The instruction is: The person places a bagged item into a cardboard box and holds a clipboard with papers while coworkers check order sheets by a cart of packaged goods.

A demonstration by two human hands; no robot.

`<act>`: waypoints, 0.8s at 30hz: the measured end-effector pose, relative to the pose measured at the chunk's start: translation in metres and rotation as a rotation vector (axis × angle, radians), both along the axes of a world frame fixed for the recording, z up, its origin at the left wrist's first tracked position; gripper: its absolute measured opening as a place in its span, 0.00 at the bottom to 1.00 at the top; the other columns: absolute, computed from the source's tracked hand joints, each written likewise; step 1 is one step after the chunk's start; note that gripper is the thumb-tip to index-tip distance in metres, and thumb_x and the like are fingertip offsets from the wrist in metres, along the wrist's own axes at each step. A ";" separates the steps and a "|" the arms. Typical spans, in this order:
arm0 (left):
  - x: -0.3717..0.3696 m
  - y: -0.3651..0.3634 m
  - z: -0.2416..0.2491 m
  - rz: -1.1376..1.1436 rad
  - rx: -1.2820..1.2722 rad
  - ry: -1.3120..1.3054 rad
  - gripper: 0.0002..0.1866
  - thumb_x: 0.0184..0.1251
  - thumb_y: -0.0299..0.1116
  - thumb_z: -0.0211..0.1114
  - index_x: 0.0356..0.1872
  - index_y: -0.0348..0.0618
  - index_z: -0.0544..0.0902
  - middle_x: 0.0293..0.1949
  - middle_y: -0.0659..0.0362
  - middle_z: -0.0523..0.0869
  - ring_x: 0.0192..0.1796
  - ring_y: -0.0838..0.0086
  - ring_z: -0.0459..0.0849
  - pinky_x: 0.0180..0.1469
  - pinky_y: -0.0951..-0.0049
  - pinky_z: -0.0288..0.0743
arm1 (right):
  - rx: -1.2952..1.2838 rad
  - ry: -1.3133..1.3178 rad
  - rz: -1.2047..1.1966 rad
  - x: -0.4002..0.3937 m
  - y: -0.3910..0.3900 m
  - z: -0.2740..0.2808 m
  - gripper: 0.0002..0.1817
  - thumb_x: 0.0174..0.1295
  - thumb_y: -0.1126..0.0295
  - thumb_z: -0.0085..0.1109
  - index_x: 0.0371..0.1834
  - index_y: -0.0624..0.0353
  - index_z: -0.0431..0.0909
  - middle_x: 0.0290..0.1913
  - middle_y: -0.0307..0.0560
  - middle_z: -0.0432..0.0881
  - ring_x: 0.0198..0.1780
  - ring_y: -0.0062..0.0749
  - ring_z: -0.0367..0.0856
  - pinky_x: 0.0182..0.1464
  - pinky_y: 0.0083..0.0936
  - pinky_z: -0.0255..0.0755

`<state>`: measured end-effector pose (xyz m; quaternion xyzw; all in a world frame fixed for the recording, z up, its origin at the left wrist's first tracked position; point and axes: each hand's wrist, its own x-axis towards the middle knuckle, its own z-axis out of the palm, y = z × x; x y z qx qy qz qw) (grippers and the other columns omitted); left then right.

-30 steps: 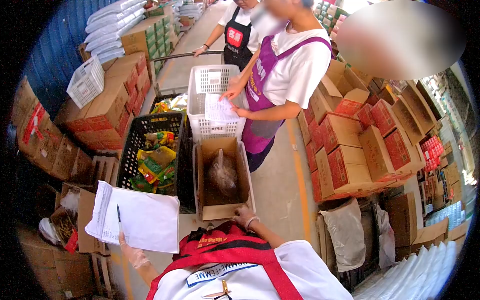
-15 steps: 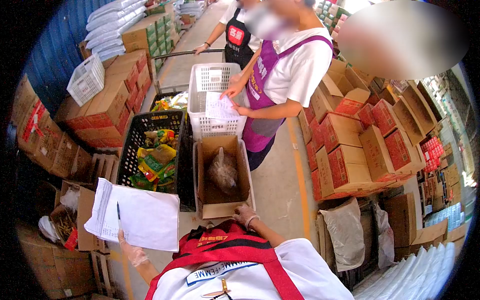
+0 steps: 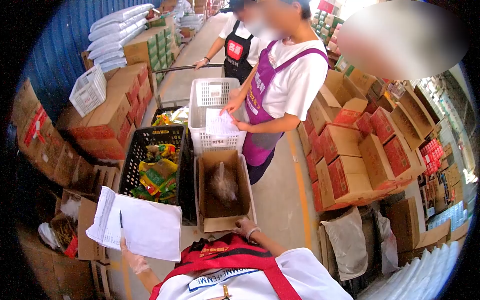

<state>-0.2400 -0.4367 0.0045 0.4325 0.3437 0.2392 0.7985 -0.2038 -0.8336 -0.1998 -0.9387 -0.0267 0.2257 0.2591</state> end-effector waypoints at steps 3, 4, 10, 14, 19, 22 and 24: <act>-0.001 0.000 -0.004 -0.032 0.206 0.092 0.21 0.66 0.35 0.54 0.54 0.30 0.71 0.50 0.50 0.78 0.49 0.68 0.78 0.50 0.71 0.78 | 0.042 -0.029 -0.018 -0.001 -0.002 -0.013 0.21 0.54 0.55 0.62 0.44 0.59 0.79 0.43 0.55 0.81 0.46 0.46 0.79 0.47 0.35 0.73; -0.001 0.001 -0.005 -0.029 0.204 0.099 0.21 0.66 0.36 0.54 0.55 0.30 0.71 0.50 0.50 0.77 0.49 0.68 0.78 0.50 0.70 0.78 | 0.030 -0.048 -0.004 -0.001 -0.002 -0.013 0.21 0.54 0.54 0.62 0.44 0.59 0.79 0.42 0.54 0.81 0.46 0.45 0.79 0.47 0.34 0.73; 0.000 0.004 0.000 0.031 -0.250 -0.058 0.21 0.67 0.36 0.52 0.54 0.30 0.71 0.50 0.51 0.77 0.49 0.68 0.79 0.49 0.70 0.78 | 0.037 -0.096 0.053 0.000 -0.005 -0.019 0.21 0.54 0.54 0.61 0.43 0.58 0.79 0.41 0.53 0.81 0.45 0.46 0.79 0.46 0.35 0.73; -0.002 0.007 -0.011 -0.002 -0.048 0.021 0.21 0.67 0.38 0.50 0.54 0.31 0.72 0.51 0.52 0.77 0.50 0.67 0.79 0.50 0.69 0.78 | 0.010 -0.067 0.017 0.001 -0.003 -0.013 0.20 0.54 0.55 0.60 0.43 0.58 0.79 0.41 0.54 0.81 0.44 0.48 0.79 0.46 0.36 0.73; 0.001 0.004 -0.005 0.039 -0.143 0.002 0.21 0.66 0.37 0.50 0.54 0.33 0.73 0.52 0.53 0.78 0.51 0.69 0.78 0.50 0.70 0.78 | 0.050 0.046 0.045 0.003 -0.005 -0.015 0.26 0.55 0.50 0.58 0.51 0.56 0.76 0.51 0.61 0.75 0.52 0.54 0.74 0.54 0.41 0.69; 0.002 -0.006 0.013 0.038 -0.239 -0.028 0.21 0.66 0.38 0.50 0.55 0.33 0.73 0.51 0.52 0.78 0.51 0.68 0.79 0.50 0.70 0.78 | 0.019 0.050 0.045 0.002 -0.003 -0.010 0.24 0.55 0.50 0.58 0.48 0.55 0.77 0.49 0.61 0.75 0.52 0.54 0.74 0.52 0.41 0.70; 0.000 0.003 -0.004 0.030 -0.192 -0.036 0.22 0.66 0.38 0.51 0.55 0.33 0.73 0.51 0.52 0.78 0.51 0.68 0.79 0.50 0.70 0.78 | 0.035 0.064 0.052 0.003 -0.004 -0.011 0.23 0.55 0.50 0.58 0.47 0.55 0.78 0.48 0.61 0.75 0.51 0.54 0.74 0.52 0.41 0.70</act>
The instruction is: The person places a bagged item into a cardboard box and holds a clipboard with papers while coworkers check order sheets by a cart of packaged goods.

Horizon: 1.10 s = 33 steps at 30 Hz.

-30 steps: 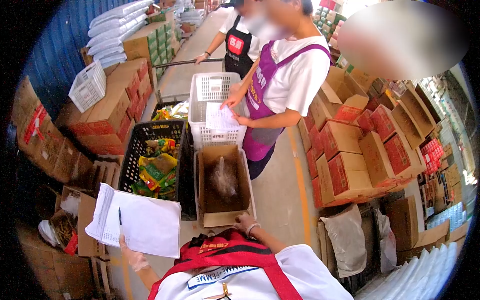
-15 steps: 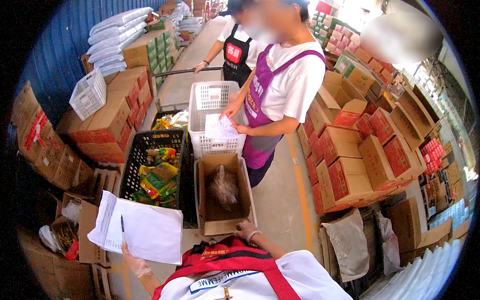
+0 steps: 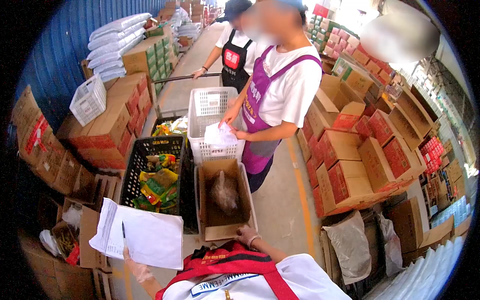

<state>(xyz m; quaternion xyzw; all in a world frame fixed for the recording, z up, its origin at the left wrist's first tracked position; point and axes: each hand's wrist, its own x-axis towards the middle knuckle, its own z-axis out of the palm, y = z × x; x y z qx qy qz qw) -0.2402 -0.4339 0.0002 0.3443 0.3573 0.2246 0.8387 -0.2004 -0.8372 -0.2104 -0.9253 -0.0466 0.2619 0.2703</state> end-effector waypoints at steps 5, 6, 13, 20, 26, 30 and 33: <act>-0.003 0.006 -0.015 -0.013 0.117 0.009 0.22 0.66 0.39 0.52 0.55 0.33 0.72 0.50 0.51 0.78 0.50 0.67 0.79 0.50 0.68 0.78 | 0.027 0.036 0.034 0.000 -0.001 0.002 0.22 0.55 0.52 0.58 0.47 0.55 0.78 0.47 0.62 0.76 0.51 0.55 0.74 0.52 0.41 0.70; -0.002 0.007 -0.014 -0.005 0.067 0.029 0.24 0.66 0.43 0.50 0.55 0.33 0.72 0.51 0.50 0.77 0.51 0.64 0.78 0.51 0.66 0.77 | 0.038 -0.035 0.001 -0.003 0.000 0.001 0.22 0.55 0.53 0.60 0.46 0.57 0.78 0.46 0.60 0.78 0.48 0.52 0.77 0.50 0.38 0.71; -0.002 0.006 -0.011 0.031 0.063 0.025 0.22 0.67 0.40 0.49 0.54 0.32 0.71 0.49 0.46 0.78 0.47 0.62 0.81 0.45 0.65 0.82 | 0.066 -0.035 -0.069 -0.004 0.002 0.006 0.25 0.55 0.55 0.61 0.50 0.61 0.76 0.47 0.57 0.79 0.49 0.47 0.79 0.50 0.34 0.73; -0.003 0.006 -0.013 0.048 0.116 0.046 0.20 0.68 0.35 0.50 0.57 0.35 0.66 0.50 0.47 0.77 0.46 0.63 0.81 0.44 0.67 0.83 | 0.037 -0.044 -0.058 -0.004 0.004 0.013 0.25 0.55 0.54 0.61 0.50 0.61 0.77 0.46 0.58 0.79 0.49 0.48 0.78 0.50 0.35 0.72; -0.006 0.018 -0.030 0.029 0.099 0.039 0.20 0.67 0.34 0.50 0.58 0.38 0.67 0.51 0.47 0.77 0.45 0.63 0.81 0.42 0.67 0.83 | -0.005 -0.092 -0.043 -0.006 0.004 0.010 0.22 0.56 0.56 0.60 0.49 0.60 0.77 0.45 0.56 0.80 0.48 0.48 0.79 0.50 0.35 0.72; -0.009 0.009 -0.017 -0.015 0.133 0.018 0.22 0.66 0.36 0.52 0.58 0.36 0.67 0.52 0.48 0.76 0.50 0.64 0.78 0.48 0.68 0.80 | 0.043 -0.034 -0.055 -0.002 0.002 0.005 0.23 0.56 0.54 0.59 0.49 0.58 0.77 0.48 0.60 0.76 0.50 0.53 0.75 0.52 0.38 0.70; -0.011 0.019 -0.024 -0.062 0.050 -0.013 0.24 0.65 0.37 0.53 0.59 0.34 0.67 0.54 0.49 0.76 0.54 0.64 0.76 0.53 0.69 0.76 | 0.043 -0.065 -0.045 -0.004 0.003 0.006 0.22 0.56 0.53 0.59 0.46 0.58 0.78 0.48 0.61 0.75 0.51 0.54 0.74 0.52 0.40 0.70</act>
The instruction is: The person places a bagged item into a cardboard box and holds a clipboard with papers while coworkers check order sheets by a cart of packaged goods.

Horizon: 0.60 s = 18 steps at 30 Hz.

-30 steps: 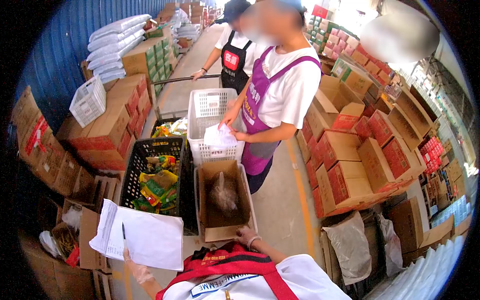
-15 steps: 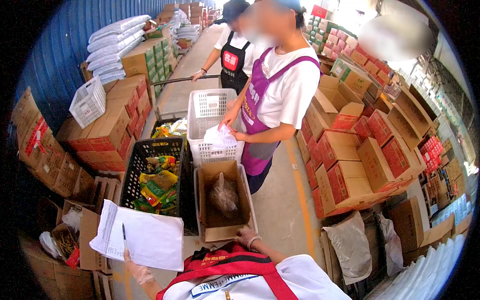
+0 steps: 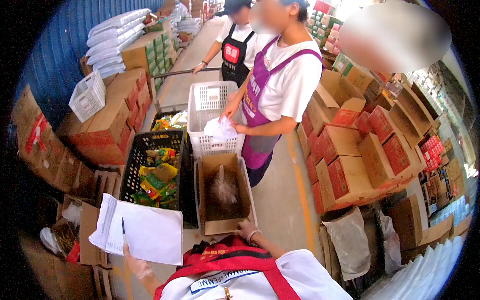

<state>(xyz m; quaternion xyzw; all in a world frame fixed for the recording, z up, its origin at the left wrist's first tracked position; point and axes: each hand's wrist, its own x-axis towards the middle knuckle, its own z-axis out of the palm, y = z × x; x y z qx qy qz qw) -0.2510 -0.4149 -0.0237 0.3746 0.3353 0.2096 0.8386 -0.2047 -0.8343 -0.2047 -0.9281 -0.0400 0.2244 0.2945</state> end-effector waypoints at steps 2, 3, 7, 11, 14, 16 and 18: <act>-0.001 -0.002 0.007 -0.018 -0.180 -0.048 0.24 0.65 0.38 0.54 0.59 0.34 0.68 0.55 0.49 0.75 0.55 0.64 0.76 0.55 0.69 0.74 | -0.008 -0.094 -0.005 -0.003 0.000 0.002 0.19 0.56 0.56 0.59 0.41 0.60 0.79 0.45 0.59 0.78 0.48 0.52 0.76 0.49 0.39 0.71; 0.005 -0.015 0.026 0.032 -0.096 0.036 0.22 0.67 0.38 0.50 0.57 0.33 0.69 0.54 0.51 0.76 0.53 0.65 0.77 0.54 0.68 0.76 | 0.001 -0.089 -0.029 -0.003 0.000 0.000 0.19 0.56 0.56 0.59 0.41 0.61 0.79 0.45 0.59 0.77 0.49 0.52 0.76 0.50 0.39 0.71; 0.004 -0.024 0.028 0.051 0.205 0.143 0.20 0.70 0.38 0.47 0.55 0.34 0.71 0.52 0.53 0.76 0.51 0.66 0.78 0.52 0.68 0.77 | -0.006 -0.029 0.002 -0.001 0.001 0.014 0.20 0.56 0.56 0.59 0.44 0.61 0.78 0.47 0.57 0.77 0.49 0.51 0.76 0.51 0.37 0.71; 0.009 -0.036 0.052 0.070 -0.032 0.110 0.19 0.69 0.37 0.48 0.54 0.35 0.71 0.52 0.53 0.77 0.51 0.67 0.78 0.51 0.68 0.78 | 0.014 -0.052 -0.036 -0.002 0.003 0.015 0.20 0.56 0.57 0.59 0.46 0.60 0.78 0.46 0.57 0.77 0.48 0.51 0.76 0.51 0.36 0.71; 0.006 -0.035 0.040 0.043 0.240 0.138 0.17 0.69 0.35 0.49 0.53 0.35 0.72 0.51 0.53 0.77 0.50 0.68 0.79 0.49 0.69 0.79 | 0.001 -0.054 -0.029 -0.002 0.001 0.004 0.20 0.56 0.57 0.59 0.46 0.61 0.78 0.45 0.58 0.77 0.48 0.51 0.76 0.51 0.36 0.71; 0.006 -0.031 0.036 0.044 0.275 0.153 0.16 0.68 0.32 0.50 0.53 0.35 0.72 0.50 0.53 0.78 0.49 0.68 0.79 0.48 0.69 0.79 | 0.012 -0.044 -0.025 -0.002 0.000 -0.001 0.20 0.56 0.57 0.60 0.46 0.61 0.78 0.45 0.59 0.77 0.48 0.51 0.76 0.51 0.36 0.71; 0.007 -0.027 0.030 0.042 0.284 0.152 0.16 0.68 0.32 0.50 0.53 0.35 0.72 0.50 0.53 0.78 0.49 0.68 0.79 0.48 0.69 0.79 | 0.024 -0.037 -0.018 -0.002 0.001 -0.002 0.20 0.55 0.57 0.60 0.45 0.61 0.78 0.46 0.59 0.76 0.48 0.51 0.76 0.51 0.36 0.71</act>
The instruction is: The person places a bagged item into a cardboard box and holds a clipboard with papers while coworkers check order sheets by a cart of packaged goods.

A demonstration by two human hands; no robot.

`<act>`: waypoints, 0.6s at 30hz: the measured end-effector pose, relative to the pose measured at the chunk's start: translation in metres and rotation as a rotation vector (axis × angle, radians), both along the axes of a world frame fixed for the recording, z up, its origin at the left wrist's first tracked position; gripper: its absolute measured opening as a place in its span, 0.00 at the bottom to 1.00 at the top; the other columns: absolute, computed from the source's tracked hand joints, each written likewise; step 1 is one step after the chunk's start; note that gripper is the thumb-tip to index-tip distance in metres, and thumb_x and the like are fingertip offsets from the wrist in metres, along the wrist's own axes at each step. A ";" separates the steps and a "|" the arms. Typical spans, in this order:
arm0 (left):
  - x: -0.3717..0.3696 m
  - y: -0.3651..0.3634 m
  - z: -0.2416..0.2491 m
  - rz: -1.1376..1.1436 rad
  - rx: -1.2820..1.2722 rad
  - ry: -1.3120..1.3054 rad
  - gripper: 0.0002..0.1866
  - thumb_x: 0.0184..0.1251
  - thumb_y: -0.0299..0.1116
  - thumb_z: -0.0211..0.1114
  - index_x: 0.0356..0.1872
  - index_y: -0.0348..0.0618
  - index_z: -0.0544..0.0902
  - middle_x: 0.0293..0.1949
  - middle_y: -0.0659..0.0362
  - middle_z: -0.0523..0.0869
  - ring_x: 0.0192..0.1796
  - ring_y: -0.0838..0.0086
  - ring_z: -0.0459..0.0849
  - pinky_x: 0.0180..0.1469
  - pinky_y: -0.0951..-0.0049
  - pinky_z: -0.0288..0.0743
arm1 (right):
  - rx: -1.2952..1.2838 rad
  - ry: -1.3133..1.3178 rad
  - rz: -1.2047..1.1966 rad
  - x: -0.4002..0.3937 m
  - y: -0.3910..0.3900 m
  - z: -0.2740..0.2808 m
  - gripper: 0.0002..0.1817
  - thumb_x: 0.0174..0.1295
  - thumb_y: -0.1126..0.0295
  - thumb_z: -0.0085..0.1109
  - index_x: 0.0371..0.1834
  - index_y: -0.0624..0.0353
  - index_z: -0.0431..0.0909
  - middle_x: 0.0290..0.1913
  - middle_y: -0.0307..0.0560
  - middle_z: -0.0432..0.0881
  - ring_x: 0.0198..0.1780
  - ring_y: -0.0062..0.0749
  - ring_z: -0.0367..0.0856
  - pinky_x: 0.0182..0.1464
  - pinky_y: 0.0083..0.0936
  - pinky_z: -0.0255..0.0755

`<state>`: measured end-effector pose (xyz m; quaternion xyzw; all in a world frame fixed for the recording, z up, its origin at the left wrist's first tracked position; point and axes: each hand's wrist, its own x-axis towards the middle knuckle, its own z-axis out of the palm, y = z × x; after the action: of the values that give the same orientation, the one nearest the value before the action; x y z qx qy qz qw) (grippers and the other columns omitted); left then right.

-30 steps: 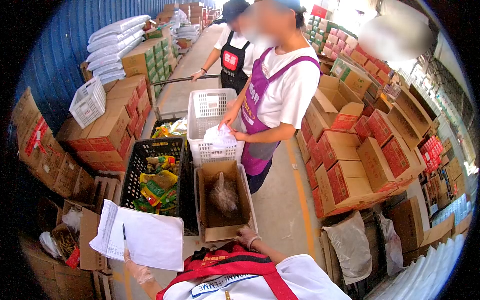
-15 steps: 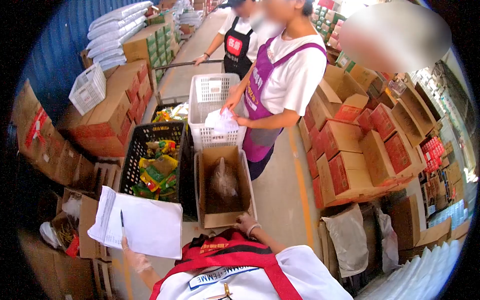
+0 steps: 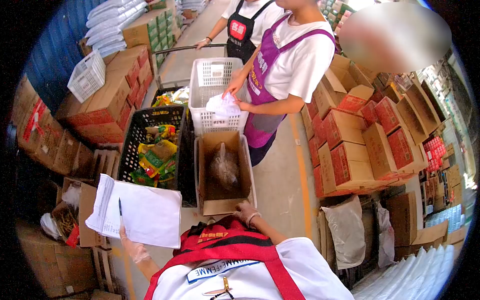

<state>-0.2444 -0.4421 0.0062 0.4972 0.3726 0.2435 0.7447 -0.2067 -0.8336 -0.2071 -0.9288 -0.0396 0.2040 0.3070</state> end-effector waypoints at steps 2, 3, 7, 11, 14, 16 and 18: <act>-0.001 0.001 -0.004 -0.004 0.008 -0.002 0.16 0.67 0.32 0.51 0.53 0.35 0.72 0.50 0.53 0.78 0.48 0.68 0.80 0.48 0.69 0.79 | -0.022 0.000 -0.016 0.000 0.001 0.000 0.20 0.55 0.57 0.61 0.45 0.61 0.79 0.45 0.59 0.76 0.47 0.51 0.76 0.51 0.36 0.71; -0.002 0.001 -0.005 -0.019 0.089 0.050 0.17 0.67 0.33 0.51 0.53 0.35 0.72 0.49 0.53 0.78 0.48 0.68 0.80 0.48 0.68 0.80 | -0.021 0.002 -0.015 0.000 0.001 0.001 0.20 0.55 0.57 0.61 0.45 0.61 0.79 0.45 0.59 0.76 0.47 0.51 0.76 0.51 0.36 0.71; 0.003 0.004 0.006 0.077 -0.375 -0.114 0.17 0.67 0.35 0.52 0.52 0.35 0.73 0.48 0.53 0.79 0.47 0.67 0.80 0.47 0.68 0.80 | -0.017 -0.008 -0.009 0.001 0.002 0.009 0.20 0.55 0.57 0.61 0.45 0.61 0.79 0.45 0.58 0.76 0.47 0.50 0.77 0.50 0.37 0.71; 0.001 0.006 -0.004 0.040 -0.113 -0.038 0.17 0.67 0.36 0.52 0.51 0.34 0.74 0.49 0.53 0.80 0.48 0.66 0.80 0.47 0.67 0.80 | -0.006 0.012 -0.007 0.003 0.002 0.014 0.21 0.55 0.57 0.61 0.45 0.61 0.79 0.45 0.59 0.76 0.48 0.51 0.76 0.51 0.37 0.71; 0.003 0.004 0.008 0.090 -0.350 -0.078 0.17 0.67 0.33 0.52 0.52 0.34 0.73 0.50 0.52 0.79 0.48 0.66 0.80 0.49 0.66 0.79 | -0.024 -0.015 0.025 0.002 0.002 0.015 0.21 0.55 0.57 0.60 0.46 0.61 0.78 0.45 0.59 0.77 0.49 0.52 0.76 0.51 0.38 0.71; 0.000 -0.009 0.017 -0.006 -0.057 -0.004 0.18 0.65 0.29 0.53 0.55 0.34 0.70 0.51 0.50 0.78 0.49 0.66 0.80 0.52 0.66 0.77 | -0.024 0.012 0.031 0.003 0.000 0.008 0.23 0.55 0.53 0.59 0.47 0.59 0.78 0.47 0.60 0.76 0.50 0.53 0.74 0.53 0.39 0.70; -0.005 0.002 0.004 -0.047 -0.114 -0.075 0.19 0.64 0.27 0.54 0.56 0.34 0.69 0.51 0.50 0.78 0.50 0.66 0.79 0.53 0.67 0.76 | -0.021 0.039 0.063 0.003 0.000 0.003 0.26 0.55 0.50 0.58 0.49 0.58 0.77 0.49 0.62 0.75 0.52 0.54 0.73 0.54 0.40 0.68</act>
<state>-0.2491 -0.4401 0.0099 0.4532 0.3460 0.2228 0.7907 -0.2037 -0.8333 -0.2036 -0.9262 -0.0605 0.2319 0.2912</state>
